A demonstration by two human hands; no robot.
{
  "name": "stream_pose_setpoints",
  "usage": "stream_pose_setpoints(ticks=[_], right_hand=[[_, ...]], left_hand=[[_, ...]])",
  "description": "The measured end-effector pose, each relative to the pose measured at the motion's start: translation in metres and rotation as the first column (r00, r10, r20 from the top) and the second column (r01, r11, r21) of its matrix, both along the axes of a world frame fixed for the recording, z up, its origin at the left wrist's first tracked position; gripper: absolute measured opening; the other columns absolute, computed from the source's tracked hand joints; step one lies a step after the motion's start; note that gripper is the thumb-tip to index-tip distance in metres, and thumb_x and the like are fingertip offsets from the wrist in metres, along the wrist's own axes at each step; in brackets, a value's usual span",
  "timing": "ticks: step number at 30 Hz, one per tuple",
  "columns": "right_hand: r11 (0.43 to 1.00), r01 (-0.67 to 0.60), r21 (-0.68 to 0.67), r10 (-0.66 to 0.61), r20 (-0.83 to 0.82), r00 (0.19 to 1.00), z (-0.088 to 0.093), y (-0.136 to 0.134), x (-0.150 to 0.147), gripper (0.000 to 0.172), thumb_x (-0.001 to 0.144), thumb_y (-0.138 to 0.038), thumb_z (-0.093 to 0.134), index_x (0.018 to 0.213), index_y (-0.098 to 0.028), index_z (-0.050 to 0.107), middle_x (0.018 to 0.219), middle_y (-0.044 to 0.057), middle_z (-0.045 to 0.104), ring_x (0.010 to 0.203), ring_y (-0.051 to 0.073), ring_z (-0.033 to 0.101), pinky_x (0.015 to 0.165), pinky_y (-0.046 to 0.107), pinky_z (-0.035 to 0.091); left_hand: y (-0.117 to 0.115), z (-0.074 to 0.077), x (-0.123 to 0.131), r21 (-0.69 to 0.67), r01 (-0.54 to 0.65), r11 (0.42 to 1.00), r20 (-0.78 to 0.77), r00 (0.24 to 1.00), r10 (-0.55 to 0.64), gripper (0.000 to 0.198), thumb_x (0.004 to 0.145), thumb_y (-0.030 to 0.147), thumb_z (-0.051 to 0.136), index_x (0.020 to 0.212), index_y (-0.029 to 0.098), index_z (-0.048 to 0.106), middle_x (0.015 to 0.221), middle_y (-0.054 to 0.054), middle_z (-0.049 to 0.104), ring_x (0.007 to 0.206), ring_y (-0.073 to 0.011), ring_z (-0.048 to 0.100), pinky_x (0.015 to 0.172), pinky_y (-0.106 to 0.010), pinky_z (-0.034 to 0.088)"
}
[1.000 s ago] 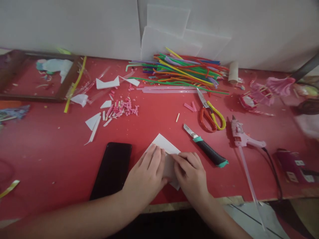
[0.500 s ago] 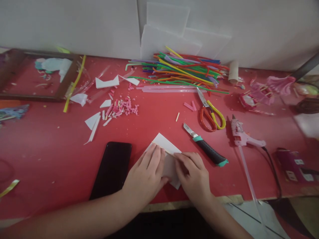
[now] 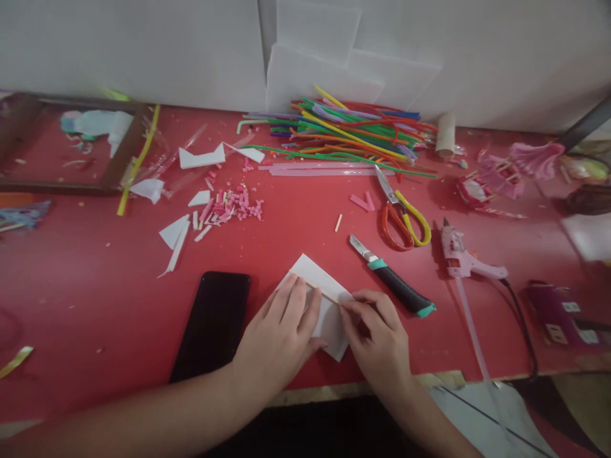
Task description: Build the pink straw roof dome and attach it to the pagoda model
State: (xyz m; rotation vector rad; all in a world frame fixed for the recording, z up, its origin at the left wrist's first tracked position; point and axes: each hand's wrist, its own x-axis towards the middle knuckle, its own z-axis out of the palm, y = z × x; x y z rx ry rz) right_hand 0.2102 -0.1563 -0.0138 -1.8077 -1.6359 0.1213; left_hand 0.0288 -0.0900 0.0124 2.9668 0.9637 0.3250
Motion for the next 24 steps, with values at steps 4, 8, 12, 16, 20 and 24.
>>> stream_pose_setpoints(ticks=[4,8,12,16,20,24], right_hand=[[0.999,-0.044,0.002,0.044,0.034,0.998,0.001,0.007,0.004,0.011,0.09,-0.014,0.061,0.096,-0.021,0.067,0.099,0.007,0.064,0.09,0.02,0.061,0.08,0.037,0.055],[0.981,-0.184,-0.06,0.183,-0.019,0.983,0.005,0.023,0.011,0.007,0.091,-0.016,0.059,0.091,-0.019,0.064,0.095,0.007,0.065,0.09,0.021,0.062,0.081,0.037,0.055],[0.866,-0.468,-0.176,0.46,-0.086,0.884,0.017,0.043,0.021,0.007,0.088,-0.018,0.066,0.095,-0.018,0.063,0.096,0.007,0.066,0.09,0.02,0.062,0.08,0.037,0.057],[0.72,-0.635,-0.279,0.626,-0.134,0.768,0.026,0.058,0.028,0.022,0.083,-0.017,0.073,0.103,-0.019,0.064,0.104,0.007,0.066,0.099,0.02,0.064,0.089,0.037,0.057],[0.722,-0.658,-0.216,0.645,-0.134,0.752,0.019,0.062,0.029,0.016,0.086,-0.021,0.072,0.101,-0.018,0.065,0.101,0.007,0.068,0.097,0.02,0.065,0.086,0.035,0.057],[0.75,-0.657,-0.069,0.653,-0.08,0.753,0.006,0.06,0.027,0.019,0.093,-0.026,0.063,0.111,-0.019,0.066,0.102,0.007,0.069,0.092,0.018,0.065,0.081,0.033,0.058]], left_hand=[[0.014,-0.001,0.001,-0.061,0.0,0.998,-0.044,0.999,-0.002,0.061,0.081,0.038,0.077,0.132,0.009,0.058,0.13,-0.023,0.063,0.126,-0.0377,0.058,0.1,-0.046,0.056],[0.052,0.004,-0.004,-0.171,0.139,0.975,-0.08,0.985,-0.155,0.067,0.076,0.034,0.082,0.135,0.014,0.055,0.14,-0.019,0.056,0.135,-0.0372,0.05,0.109,-0.05,0.048],[0.088,0.013,-0.015,-0.321,0.247,0.915,-0.039,0.961,-0.273,0.061,0.077,0.028,0.081,0.133,0.023,0.057,0.146,-0.013,0.053,0.137,-0.033,0.049,0.111,-0.049,0.046],[0.1,0.013,-0.021,-0.322,0.304,0.897,0.021,0.949,-0.314,0.045,0.086,0.028,0.07,0.13,0.021,0.061,0.139,-0.013,0.059,0.13,-0.0322,0.055,0.108,-0.049,0.049],[0.101,-0.002,-0.022,-0.197,0.356,0.914,0.087,0.934,-0.346,0.034,0.095,0.032,0.057,0.126,0.02,0.064,0.136,-0.012,0.063,0.128,-0.0304,0.057,0.109,-0.049,0.047],[0.103,-0.011,-0.024,-0.146,0.375,0.915,0.122,0.925,-0.359,0.034,0.097,0.037,0.054,0.126,0.021,0.065,0.136,-0.011,0.064,0.126,-0.0301,0.059,0.105,-0.05,0.05]])
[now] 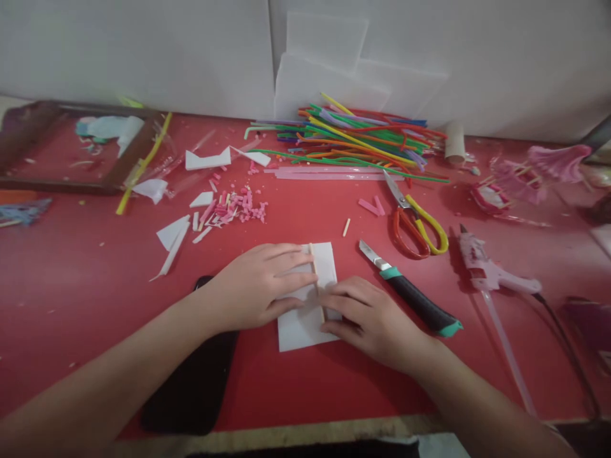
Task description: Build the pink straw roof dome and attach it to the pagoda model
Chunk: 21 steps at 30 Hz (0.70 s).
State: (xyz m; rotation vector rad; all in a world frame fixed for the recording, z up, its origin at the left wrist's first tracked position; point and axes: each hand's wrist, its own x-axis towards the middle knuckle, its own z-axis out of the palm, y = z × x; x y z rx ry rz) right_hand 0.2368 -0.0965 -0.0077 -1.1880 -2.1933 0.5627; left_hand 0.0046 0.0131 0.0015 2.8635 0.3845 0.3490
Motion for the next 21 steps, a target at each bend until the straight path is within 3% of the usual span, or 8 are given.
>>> stream_pose_setpoints(ticks=[4,9,15,21], right_hand=[[0.995,-0.004,0.097,0.0,0.047,0.999,-0.0031,0.0003,-0.0029,0.019,0.095,-0.03,0.062,0.109,-0.019,0.069,0.1,0.007,0.071,0.089,0.018,0.064,0.08,0.033,0.058],[0.979,-0.012,0.206,-0.001,0.064,0.998,-0.0019,0.0027,-0.0077,0.017,0.094,-0.029,0.063,0.104,-0.017,0.07,0.103,0.007,0.073,0.099,0.019,0.067,0.093,0.036,0.058],[0.972,-0.062,0.229,0.051,0.052,0.997,-0.0027,0.0046,-0.0105,0.017,0.097,-0.023,0.057,0.105,-0.015,0.069,0.104,0.008,0.074,0.105,0.018,0.069,0.097,0.034,0.059],[0.966,-0.082,0.247,0.069,0.061,0.996,-0.0036,0.005,-0.0103,0.018,0.096,-0.023,0.059,0.109,-0.013,0.068,0.106,0.009,0.075,0.107,0.019,0.069,0.098,0.034,0.059]], left_hand=[[0.0028,-0.0004,-0.0023,0.021,0.019,1.0,0.03,0.999,-0.02,0.035,0.098,0.038,0.052,0.125,0.02,0.066,0.136,-0.012,0.064,0.126,-0.0292,0.06,0.105,-0.049,0.051],[0.0043,-0.0005,-0.0036,0.034,0.039,0.999,0.051,0.998,-0.041,0.034,0.098,0.038,0.053,0.123,0.019,0.067,0.132,-0.012,0.066,0.124,-0.0291,0.061,0.104,-0.048,0.052],[0.0034,0.0008,-0.0046,0.003,-0.009,1.0,0.04,0.999,0.008,0.043,0.094,0.042,0.06,0.127,0.014,0.064,0.132,-0.015,0.066,0.124,-0.0279,0.061,0.107,-0.044,0.051],[0.0038,-0.0007,-0.0054,-0.018,-0.044,0.999,0.024,0.999,0.044,0.048,0.091,0.044,0.064,0.127,0.013,0.065,0.133,-0.016,0.066,0.123,-0.0299,0.062,0.107,-0.047,0.051]])
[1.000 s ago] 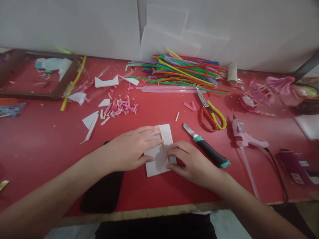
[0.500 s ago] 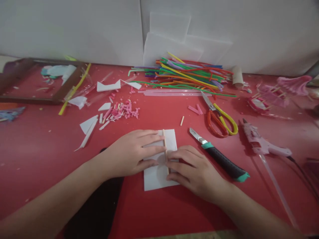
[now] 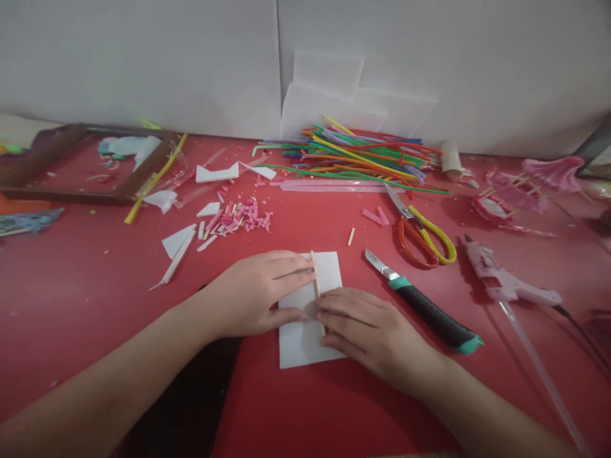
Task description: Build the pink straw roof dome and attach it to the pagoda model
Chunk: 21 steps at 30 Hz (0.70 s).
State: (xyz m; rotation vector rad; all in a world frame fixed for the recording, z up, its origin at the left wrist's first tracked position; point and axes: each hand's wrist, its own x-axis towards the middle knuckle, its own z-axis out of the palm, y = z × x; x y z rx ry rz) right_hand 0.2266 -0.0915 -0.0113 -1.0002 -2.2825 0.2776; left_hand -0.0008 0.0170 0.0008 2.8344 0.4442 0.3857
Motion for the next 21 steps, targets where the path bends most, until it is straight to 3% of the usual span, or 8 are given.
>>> stream_pose_setpoints(ticks=[21], right_hand=[[1.0,-0.006,-0.023,0.005,-0.037,0.999,0.0013,-0.0024,-0.0004,0.019,0.096,-0.018,0.059,0.112,-0.013,0.068,0.108,0.008,0.075,0.108,0.018,0.069,0.099,0.033,0.059]], left_hand=[[0.0024,-0.0013,0.0027,0.006,0.003,1.0,0.009,1.0,-0.003,0.049,0.091,0.046,0.063,0.129,0.015,0.064,0.133,-0.013,0.066,0.121,-0.0301,0.062,0.104,-0.048,0.051]])
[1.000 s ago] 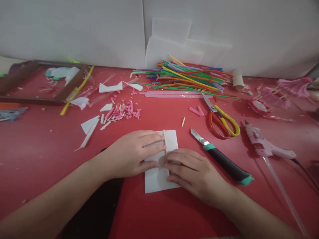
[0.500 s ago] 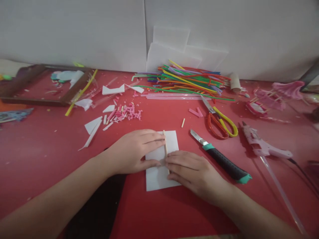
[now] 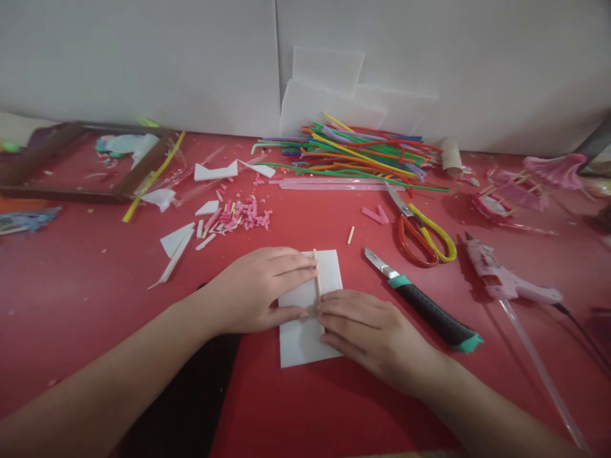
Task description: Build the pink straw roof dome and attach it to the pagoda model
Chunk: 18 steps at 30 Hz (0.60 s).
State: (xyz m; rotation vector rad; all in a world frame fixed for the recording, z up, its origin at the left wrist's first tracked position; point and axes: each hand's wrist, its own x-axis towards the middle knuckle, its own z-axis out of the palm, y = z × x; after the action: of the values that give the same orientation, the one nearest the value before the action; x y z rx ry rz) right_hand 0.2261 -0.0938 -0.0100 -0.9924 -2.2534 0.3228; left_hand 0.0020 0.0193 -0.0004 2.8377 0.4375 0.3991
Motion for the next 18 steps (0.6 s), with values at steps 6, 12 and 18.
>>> stream_pose_setpoints(ticks=[6,12,18], right_hand=[[1.0,-0.015,0.024,0.015,0.004,1.0,0.0011,0.0004,0.0008,0.014,0.096,-0.017,0.058,0.102,-0.014,0.069,0.105,0.008,0.076,0.105,0.018,0.07,0.1,0.034,0.058],[1.0,-0.022,0.008,0.022,0.002,1.0,0.0017,-0.0007,0.0022,0.013,0.096,-0.015,0.057,0.099,-0.014,0.07,0.105,0.008,0.075,0.107,0.017,0.068,0.099,0.034,0.059],[0.999,-0.033,-0.003,0.033,-0.027,0.999,0.0013,-0.0013,0.0018,0.011,0.094,-0.012,0.06,0.095,-0.009,0.07,0.101,0.01,0.074,0.105,0.018,0.068,0.1,0.031,0.058]], left_hand=[[0.0004,0.0005,0.0,0.0,-0.009,1.0,-0.014,1.0,0.009,0.05,0.091,0.047,0.063,0.129,0.016,0.063,0.135,-0.012,0.065,0.122,-0.0297,0.062,0.105,-0.047,0.051],[0.0004,-0.0001,0.0003,-0.002,0.006,1.0,-0.009,1.0,-0.006,0.05,0.092,0.048,0.061,0.129,0.015,0.064,0.134,-0.012,0.066,0.121,-0.0298,0.062,0.104,-0.048,0.051],[0.0007,0.0001,0.001,-0.015,0.014,1.0,-0.006,1.0,-0.014,0.051,0.092,0.049,0.061,0.129,0.014,0.064,0.134,-0.013,0.066,0.121,-0.0317,0.062,0.103,-0.05,0.052]])
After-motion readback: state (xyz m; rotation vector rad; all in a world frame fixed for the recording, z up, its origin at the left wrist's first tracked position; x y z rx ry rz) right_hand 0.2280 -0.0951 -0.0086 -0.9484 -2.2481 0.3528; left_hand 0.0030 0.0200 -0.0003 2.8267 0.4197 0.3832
